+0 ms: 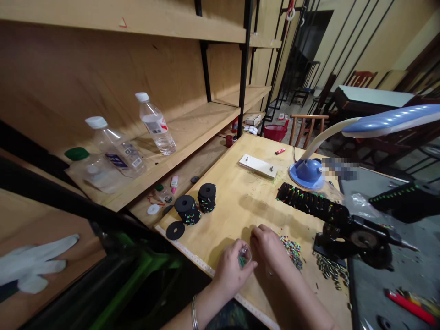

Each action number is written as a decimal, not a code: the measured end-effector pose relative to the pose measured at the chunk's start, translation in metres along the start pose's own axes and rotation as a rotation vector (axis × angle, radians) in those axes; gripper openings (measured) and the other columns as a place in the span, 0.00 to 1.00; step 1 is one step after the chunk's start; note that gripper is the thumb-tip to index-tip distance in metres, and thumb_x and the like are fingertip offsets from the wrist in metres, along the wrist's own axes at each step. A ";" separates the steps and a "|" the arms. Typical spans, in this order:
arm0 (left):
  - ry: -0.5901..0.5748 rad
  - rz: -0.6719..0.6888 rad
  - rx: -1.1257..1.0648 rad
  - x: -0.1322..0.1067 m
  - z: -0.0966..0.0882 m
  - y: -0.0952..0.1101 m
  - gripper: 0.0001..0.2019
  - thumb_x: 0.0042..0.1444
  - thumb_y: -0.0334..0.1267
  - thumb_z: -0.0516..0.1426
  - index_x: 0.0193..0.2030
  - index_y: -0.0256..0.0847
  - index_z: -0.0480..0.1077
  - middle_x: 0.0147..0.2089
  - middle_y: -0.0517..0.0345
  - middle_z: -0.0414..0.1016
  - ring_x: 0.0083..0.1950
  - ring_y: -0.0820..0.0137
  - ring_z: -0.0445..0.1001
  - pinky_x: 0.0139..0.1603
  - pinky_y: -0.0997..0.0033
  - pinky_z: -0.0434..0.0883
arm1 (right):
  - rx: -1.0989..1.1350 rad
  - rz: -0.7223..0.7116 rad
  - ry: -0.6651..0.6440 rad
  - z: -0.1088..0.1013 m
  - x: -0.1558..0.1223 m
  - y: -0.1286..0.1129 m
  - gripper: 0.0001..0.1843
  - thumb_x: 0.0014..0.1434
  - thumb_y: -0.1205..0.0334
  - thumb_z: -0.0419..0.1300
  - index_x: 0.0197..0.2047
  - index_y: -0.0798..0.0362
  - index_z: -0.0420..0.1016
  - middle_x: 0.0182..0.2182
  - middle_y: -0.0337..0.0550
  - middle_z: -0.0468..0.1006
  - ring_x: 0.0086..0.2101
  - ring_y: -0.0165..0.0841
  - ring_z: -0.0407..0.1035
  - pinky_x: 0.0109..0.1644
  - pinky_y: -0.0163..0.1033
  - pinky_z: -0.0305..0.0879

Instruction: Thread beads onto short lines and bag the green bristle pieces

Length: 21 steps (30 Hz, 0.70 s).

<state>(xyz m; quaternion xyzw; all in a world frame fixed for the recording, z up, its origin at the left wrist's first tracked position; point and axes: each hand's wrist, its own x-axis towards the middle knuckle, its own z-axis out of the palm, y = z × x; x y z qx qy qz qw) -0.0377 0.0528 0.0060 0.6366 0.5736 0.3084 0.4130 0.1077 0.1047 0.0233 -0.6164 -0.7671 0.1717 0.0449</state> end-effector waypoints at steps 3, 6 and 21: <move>-0.002 -0.002 0.001 0.001 -0.001 0.001 0.10 0.48 0.32 0.62 0.34 0.43 0.64 0.32 0.59 0.72 0.36 0.64 0.72 0.38 0.68 0.66 | -0.020 -0.005 -0.034 -0.003 0.002 -0.002 0.09 0.61 0.74 0.54 0.36 0.57 0.75 0.33 0.48 0.76 0.32 0.34 0.71 0.36 0.34 0.58; -0.007 -0.005 -0.004 0.000 -0.002 0.002 0.10 0.48 0.32 0.62 0.33 0.43 0.64 0.32 0.59 0.72 0.36 0.64 0.72 0.39 0.67 0.66 | -0.032 -0.003 -0.061 -0.007 0.002 -0.005 0.09 0.60 0.74 0.54 0.36 0.56 0.75 0.32 0.47 0.76 0.33 0.34 0.72 0.35 0.33 0.58; 0.033 0.017 -0.037 0.001 -0.001 0.002 0.09 0.48 0.31 0.62 0.34 0.43 0.66 0.31 0.60 0.74 0.35 0.66 0.73 0.38 0.70 0.68 | 0.173 -0.003 0.099 -0.010 -0.010 0.004 0.09 0.57 0.73 0.54 0.33 0.55 0.75 0.30 0.44 0.77 0.30 0.32 0.71 0.35 0.32 0.63</move>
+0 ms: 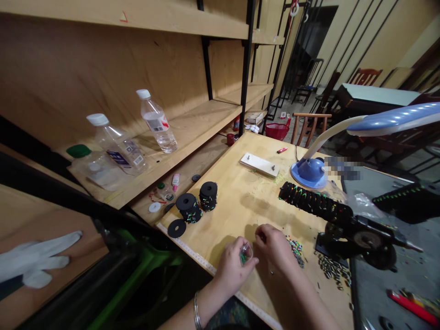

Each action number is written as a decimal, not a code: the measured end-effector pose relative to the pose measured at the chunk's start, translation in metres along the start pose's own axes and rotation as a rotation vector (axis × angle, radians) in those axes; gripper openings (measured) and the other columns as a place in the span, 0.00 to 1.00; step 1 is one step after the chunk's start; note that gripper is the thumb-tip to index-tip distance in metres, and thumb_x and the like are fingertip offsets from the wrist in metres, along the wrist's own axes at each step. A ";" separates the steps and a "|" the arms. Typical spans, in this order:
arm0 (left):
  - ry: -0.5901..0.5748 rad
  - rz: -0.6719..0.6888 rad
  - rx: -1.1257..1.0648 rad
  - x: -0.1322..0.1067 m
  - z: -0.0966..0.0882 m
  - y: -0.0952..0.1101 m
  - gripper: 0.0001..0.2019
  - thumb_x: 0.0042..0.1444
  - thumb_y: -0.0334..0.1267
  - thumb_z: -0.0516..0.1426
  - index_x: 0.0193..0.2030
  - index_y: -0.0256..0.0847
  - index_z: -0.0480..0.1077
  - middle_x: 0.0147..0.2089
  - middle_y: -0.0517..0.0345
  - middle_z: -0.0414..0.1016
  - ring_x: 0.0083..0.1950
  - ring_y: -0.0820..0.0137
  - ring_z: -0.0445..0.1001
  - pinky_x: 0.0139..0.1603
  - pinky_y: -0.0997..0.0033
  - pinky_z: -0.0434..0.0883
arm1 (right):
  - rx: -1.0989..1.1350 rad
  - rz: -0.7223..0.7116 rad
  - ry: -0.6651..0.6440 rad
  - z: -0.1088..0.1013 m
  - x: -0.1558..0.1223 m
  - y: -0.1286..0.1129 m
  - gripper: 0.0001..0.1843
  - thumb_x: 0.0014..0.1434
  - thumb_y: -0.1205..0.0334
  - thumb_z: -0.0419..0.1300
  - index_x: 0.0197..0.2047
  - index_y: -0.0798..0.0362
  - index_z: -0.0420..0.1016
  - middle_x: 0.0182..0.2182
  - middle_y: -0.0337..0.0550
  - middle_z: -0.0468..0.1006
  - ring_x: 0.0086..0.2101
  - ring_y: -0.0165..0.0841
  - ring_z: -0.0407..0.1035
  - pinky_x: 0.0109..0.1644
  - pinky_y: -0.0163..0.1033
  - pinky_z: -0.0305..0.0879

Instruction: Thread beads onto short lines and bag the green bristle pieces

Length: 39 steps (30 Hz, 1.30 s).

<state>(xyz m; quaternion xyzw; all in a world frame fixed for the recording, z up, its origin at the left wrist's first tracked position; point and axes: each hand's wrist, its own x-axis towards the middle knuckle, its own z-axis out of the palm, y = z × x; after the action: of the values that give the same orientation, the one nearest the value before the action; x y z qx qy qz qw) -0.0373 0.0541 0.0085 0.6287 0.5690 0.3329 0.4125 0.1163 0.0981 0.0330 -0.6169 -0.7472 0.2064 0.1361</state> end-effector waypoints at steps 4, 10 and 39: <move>0.014 0.032 0.064 -0.001 0.003 -0.003 0.07 0.49 0.31 0.59 0.35 0.43 0.66 0.32 0.58 0.75 0.36 0.64 0.74 0.36 0.69 0.68 | 0.176 -0.070 0.061 -0.012 -0.023 -0.013 0.08 0.58 0.69 0.54 0.33 0.54 0.74 0.27 0.40 0.76 0.27 0.29 0.69 0.32 0.31 0.62; 0.037 0.096 0.038 -0.002 0.005 -0.010 0.12 0.47 0.24 0.53 0.38 0.41 0.67 0.36 0.54 0.77 0.39 0.61 0.75 0.41 0.66 0.69 | 0.146 -0.232 0.060 0.001 -0.046 -0.038 0.11 0.60 0.72 0.54 0.32 0.53 0.76 0.30 0.42 0.75 0.30 0.31 0.69 0.35 0.32 0.60; 0.044 0.018 0.004 -0.004 0.006 0.000 0.10 0.44 0.28 0.60 0.33 0.42 0.66 0.30 0.60 0.74 0.33 0.66 0.71 0.37 0.70 0.66 | -0.233 0.002 -0.051 0.020 -0.022 0.003 0.07 0.50 0.75 0.60 0.32 0.56 0.72 0.29 0.47 0.74 0.28 0.36 0.70 0.31 0.36 0.54</move>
<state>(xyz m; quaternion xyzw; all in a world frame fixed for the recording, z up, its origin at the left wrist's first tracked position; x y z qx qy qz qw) -0.0324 0.0495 0.0061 0.6271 0.5729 0.3494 0.3956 0.1142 0.0747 0.0150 -0.6238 -0.7688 0.1337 0.0443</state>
